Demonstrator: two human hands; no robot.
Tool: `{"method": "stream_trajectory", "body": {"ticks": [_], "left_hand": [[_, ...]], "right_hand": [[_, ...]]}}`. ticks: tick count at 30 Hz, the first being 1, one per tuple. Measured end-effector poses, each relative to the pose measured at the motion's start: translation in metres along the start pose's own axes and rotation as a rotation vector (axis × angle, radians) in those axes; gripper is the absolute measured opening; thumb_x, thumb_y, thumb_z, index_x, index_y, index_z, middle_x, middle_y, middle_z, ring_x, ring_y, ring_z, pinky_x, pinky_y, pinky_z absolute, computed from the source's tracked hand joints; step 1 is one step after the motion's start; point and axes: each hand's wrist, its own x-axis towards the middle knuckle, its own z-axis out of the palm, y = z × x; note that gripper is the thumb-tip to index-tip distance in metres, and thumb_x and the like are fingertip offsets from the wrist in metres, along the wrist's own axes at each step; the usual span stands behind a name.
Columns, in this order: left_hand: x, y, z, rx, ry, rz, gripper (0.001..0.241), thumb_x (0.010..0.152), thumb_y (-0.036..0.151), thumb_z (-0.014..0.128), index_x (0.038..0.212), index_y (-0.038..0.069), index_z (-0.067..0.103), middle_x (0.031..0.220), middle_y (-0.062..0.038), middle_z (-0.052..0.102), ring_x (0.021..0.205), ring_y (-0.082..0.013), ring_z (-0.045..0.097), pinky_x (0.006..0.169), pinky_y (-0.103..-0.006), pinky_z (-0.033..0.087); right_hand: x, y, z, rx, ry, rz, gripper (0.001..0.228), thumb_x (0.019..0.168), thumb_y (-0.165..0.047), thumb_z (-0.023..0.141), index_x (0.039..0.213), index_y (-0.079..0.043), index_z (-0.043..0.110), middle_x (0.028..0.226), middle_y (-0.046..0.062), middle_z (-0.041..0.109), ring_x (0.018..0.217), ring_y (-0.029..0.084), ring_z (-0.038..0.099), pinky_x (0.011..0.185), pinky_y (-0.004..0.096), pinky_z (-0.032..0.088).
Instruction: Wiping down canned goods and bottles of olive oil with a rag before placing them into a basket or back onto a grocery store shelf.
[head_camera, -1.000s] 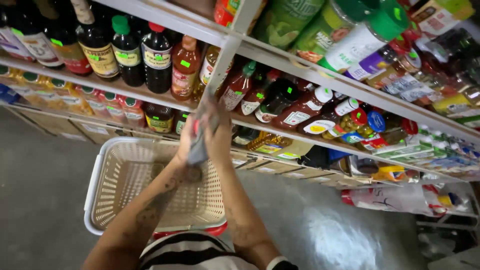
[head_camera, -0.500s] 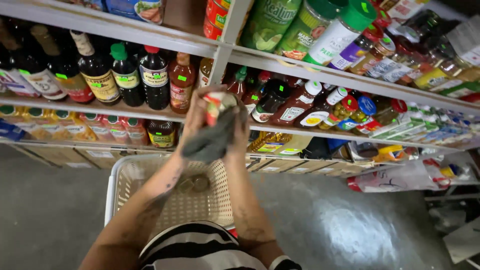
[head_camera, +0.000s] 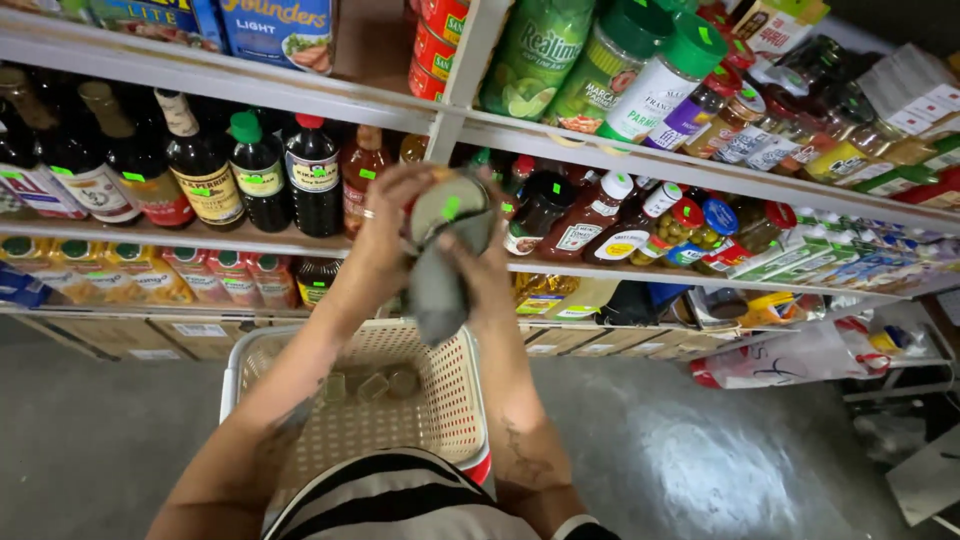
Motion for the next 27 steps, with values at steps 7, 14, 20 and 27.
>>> {"method": "stream_trajectory", "body": {"ticks": [7,14,20,27], "left_hand": [[-0.007,-0.020,0.015,-0.361,0.239,-0.215,0.101,0.078,0.023,0.097,0.149,0.008,0.027,0.149,-0.014,0.046,0.140,-0.0285,0.049,0.122,-0.0411,0.040],[-0.050,-0.041,0.074,-1.075,0.381,-0.848,0.081,0.096,0.050,0.065,0.157,0.011,0.028,0.146,-0.012,0.052,0.131,-0.0204,0.051,0.112,-0.0353,0.041],[-0.058,-0.087,0.071,-0.803,0.189,-0.593,0.092,0.094,0.036,0.073,0.155,0.013,0.009,0.141,-0.013,0.051,0.128,-0.0208,0.052,0.117,-0.0369,0.037],[-0.062,-0.049,0.061,-1.018,0.245,-0.744,0.087,0.097,0.024,0.071,0.161,0.010,0.015,0.157,-0.014,0.044,0.145,-0.0199,0.044,0.123,-0.0359,0.033]], "right_hand": [[-0.012,0.009,0.012,0.255,0.189,0.160,0.074,0.093,-0.023,0.074,0.154,0.002,0.040,0.142,0.018,0.057,0.128,0.033,0.054,0.110,0.048,0.043],[0.024,0.035,0.021,0.412,-0.079,-0.166,0.055,0.110,-0.050,0.039,0.149,-0.011,0.033,0.150,-0.001,0.044,0.136,0.015,0.043,0.113,0.032,0.035],[0.004,0.054,0.038,0.748,0.043,0.325,0.067,0.105,-0.063,0.044,0.142,-0.007,0.051,0.130,0.009,0.064,0.117,0.027,0.061,0.099,0.042,0.051],[0.026,0.021,0.043,0.741,0.147,0.259,0.061,0.103,-0.058,0.048,0.140,-0.010,0.052,0.123,0.007,0.067,0.109,0.024,0.067,0.095,0.042,0.057]]}}
